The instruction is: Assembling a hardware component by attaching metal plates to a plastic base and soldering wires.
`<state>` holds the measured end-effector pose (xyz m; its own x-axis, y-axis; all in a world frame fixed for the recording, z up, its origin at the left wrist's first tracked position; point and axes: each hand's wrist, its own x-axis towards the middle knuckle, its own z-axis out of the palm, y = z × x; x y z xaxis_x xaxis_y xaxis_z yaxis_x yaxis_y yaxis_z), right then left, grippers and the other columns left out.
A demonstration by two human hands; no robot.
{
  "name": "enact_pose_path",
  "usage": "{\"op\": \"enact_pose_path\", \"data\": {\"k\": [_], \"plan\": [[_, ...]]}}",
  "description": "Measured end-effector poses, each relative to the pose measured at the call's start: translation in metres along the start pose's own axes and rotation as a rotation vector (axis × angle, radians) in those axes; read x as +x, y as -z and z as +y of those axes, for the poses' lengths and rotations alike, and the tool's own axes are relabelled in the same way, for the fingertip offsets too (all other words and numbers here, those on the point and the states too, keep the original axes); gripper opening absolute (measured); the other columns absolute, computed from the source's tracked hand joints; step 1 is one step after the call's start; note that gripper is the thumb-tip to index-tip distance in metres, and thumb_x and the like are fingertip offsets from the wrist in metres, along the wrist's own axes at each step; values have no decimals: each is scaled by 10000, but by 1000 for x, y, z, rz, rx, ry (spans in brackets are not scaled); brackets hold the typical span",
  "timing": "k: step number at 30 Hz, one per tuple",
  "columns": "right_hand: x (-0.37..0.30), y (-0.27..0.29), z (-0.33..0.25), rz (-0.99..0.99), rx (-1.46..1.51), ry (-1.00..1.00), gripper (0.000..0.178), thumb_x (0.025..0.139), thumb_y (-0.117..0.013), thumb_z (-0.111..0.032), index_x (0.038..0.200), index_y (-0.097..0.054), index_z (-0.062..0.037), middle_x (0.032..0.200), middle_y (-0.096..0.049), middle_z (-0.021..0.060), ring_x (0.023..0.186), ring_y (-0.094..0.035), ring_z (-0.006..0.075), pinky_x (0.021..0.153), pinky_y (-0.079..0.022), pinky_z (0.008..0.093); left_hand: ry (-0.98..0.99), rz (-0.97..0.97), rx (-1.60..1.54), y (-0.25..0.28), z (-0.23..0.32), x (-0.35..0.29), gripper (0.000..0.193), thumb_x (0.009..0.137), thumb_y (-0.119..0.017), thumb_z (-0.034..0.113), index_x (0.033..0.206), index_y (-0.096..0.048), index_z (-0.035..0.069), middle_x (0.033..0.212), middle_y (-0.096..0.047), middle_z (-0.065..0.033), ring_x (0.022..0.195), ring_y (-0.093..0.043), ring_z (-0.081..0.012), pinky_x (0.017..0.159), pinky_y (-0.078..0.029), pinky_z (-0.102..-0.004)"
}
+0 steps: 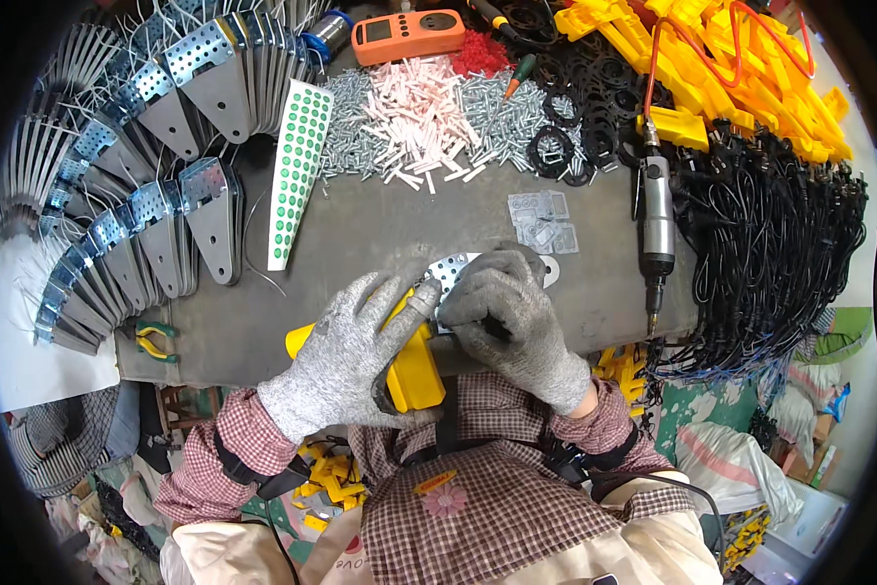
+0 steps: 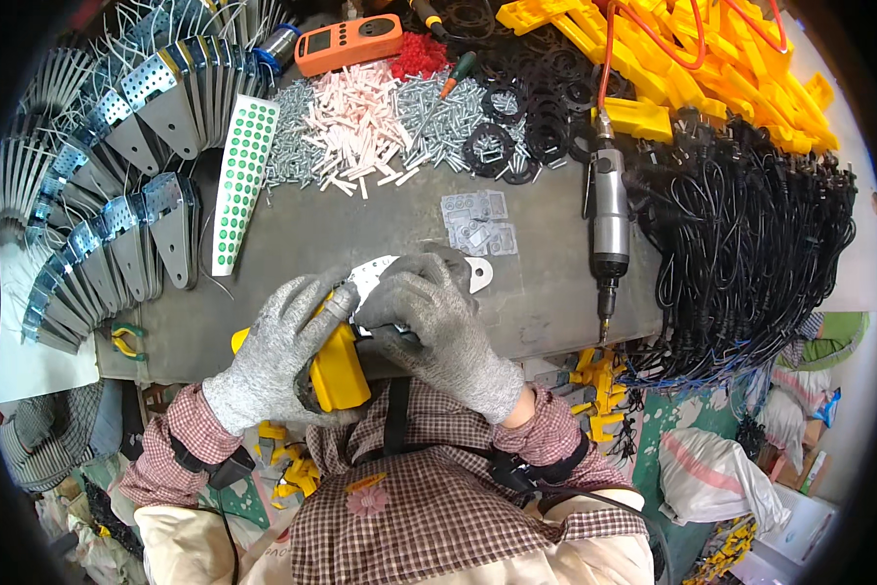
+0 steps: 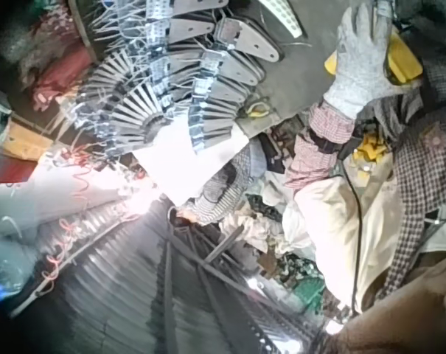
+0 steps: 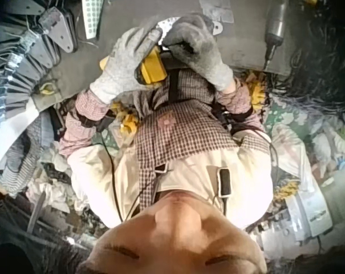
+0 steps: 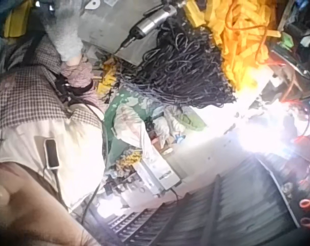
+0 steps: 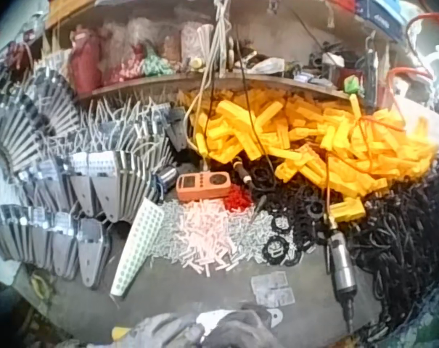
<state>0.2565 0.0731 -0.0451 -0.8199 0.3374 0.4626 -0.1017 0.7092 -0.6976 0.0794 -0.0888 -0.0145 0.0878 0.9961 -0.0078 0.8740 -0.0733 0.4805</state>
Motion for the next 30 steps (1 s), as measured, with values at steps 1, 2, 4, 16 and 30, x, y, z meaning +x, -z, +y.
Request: {"op": "enact_pose_path", "data": {"k": [1,2,4,16,30], "plan": [[-2,-2,-1,6,-11,-4,278,717,-749,29,946,-672,-109,978,-671,32,1038,-607,288,943,-476,442,0,1,-10,1,0,-1,1183,569,-881,575,1512,-385,61,1504,-373,-253,1351,-398,-482,1140,-327,-582],[-4,-3,-4,13,-23,-8,281,716,-748,32,947,-672,-108,983,-673,33,1036,-611,285,954,-476,446,-6,-6,-6,1,0,-1,1175,605,-856,594,1527,-361,60,1516,-357,-256,1351,-392,-483,1139,-330,-581],[-8,-8,-14,16,-110,-43,293,731,-739,35,977,-663,-106,1018,-685,39,1072,-621,284,1005,-463,470,-17,-15,4,3,0,0,1159,677,-806,633,1557,-315,60,1540,-324,-262,1352,-380,-486,1137,-336,-580],[-17,73,18,277,-675,-481,533,836,-719,-111,1338,-545,-70,1293,-553,222,1235,-522,405,1057,-424,502,69,-20,49,-2,11,-2,962,602,-867,551,1455,-527,266,1531,-327,-260,1350,-362,-518,1096,-337,-630],[20,40,27,852,1472,-379,299,1004,-584,-198,1267,-551,-59,1176,-610,118,960,-618,209,910,-534,428,42,-20,59,-4,8,0,966,638,-843,583,1482,-497,264,1537,-317,-272,1339,-378,-531,1094,-349,-639]]}}
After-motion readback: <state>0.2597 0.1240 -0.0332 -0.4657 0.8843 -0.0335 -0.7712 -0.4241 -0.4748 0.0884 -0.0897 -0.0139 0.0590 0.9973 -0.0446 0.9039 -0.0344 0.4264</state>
